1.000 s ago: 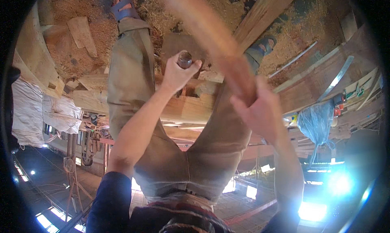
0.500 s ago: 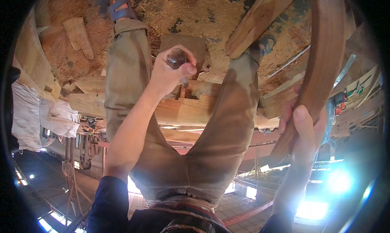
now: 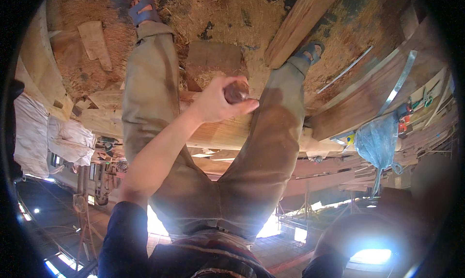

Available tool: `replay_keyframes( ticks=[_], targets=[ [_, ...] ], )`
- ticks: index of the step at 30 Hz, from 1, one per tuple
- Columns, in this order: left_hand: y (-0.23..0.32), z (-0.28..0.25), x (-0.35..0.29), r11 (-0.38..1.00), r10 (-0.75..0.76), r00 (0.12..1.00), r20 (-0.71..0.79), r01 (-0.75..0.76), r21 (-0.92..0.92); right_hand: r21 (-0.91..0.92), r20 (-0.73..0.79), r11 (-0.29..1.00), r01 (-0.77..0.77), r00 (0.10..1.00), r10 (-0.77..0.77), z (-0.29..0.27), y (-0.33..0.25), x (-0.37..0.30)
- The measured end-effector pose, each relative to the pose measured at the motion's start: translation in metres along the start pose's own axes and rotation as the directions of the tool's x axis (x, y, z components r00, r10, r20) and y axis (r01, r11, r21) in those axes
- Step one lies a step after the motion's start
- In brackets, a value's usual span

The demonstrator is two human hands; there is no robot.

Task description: The person uses a chainsaw to cut a wooden plank, then switches to a hand saw to cut another piece of wood. The person handles multiple wooden planks and uses both power and manual tools to shape the wood.

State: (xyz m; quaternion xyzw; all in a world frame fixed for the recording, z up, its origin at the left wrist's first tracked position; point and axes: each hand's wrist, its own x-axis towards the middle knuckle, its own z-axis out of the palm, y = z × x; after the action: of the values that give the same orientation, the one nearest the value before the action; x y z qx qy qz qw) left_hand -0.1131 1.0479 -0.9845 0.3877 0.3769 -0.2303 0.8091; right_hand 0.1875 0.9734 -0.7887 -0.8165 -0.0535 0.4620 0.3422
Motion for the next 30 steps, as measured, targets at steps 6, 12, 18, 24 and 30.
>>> replay_keyframes(
  ticks=[6, 12, 18, 24, 30],
  targets=[
    [0.001, 0.016, -0.023, 0.939, 0.339, 0.934, -0.110, -0.329, 0.100, -0.362, 0.163, 0.922, -0.136, 0.965, 0.207, 0.056, 0.024, -0.044],
    [0.001, 0.007, -0.029, 0.995, 0.055, 0.997, 0.060, -0.050, -0.089, -0.451, 0.045, 0.866, -0.216, 0.963, 0.264, 0.022, -0.010, -0.060],
    [-0.002, -0.001, -0.029, 0.997, 0.073, 0.990, 0.120, -0.077, 0.031, -0.101, -0.083, 0.980, 0.173, 0.980, -0.181, -0.027, -0.072, -0.054],
    [0.000, 0.027, -0.040, 0.626, -0.112, 0.994, 0.004, 0.074, -0.777, -0.611, 0.224, 0.783, -0.118, 0.923, 0.314, 0.068, 0.011, -0.104],
    [-0.037, 0.009, -0.036, 0.991, 0.107, 0.993, 0.045, -0.110, 0.081, -0.379, -0.104, 0.901, -0.208, 0.978, 0.182, -0.008, -0.032, -0.104]
  ],
)
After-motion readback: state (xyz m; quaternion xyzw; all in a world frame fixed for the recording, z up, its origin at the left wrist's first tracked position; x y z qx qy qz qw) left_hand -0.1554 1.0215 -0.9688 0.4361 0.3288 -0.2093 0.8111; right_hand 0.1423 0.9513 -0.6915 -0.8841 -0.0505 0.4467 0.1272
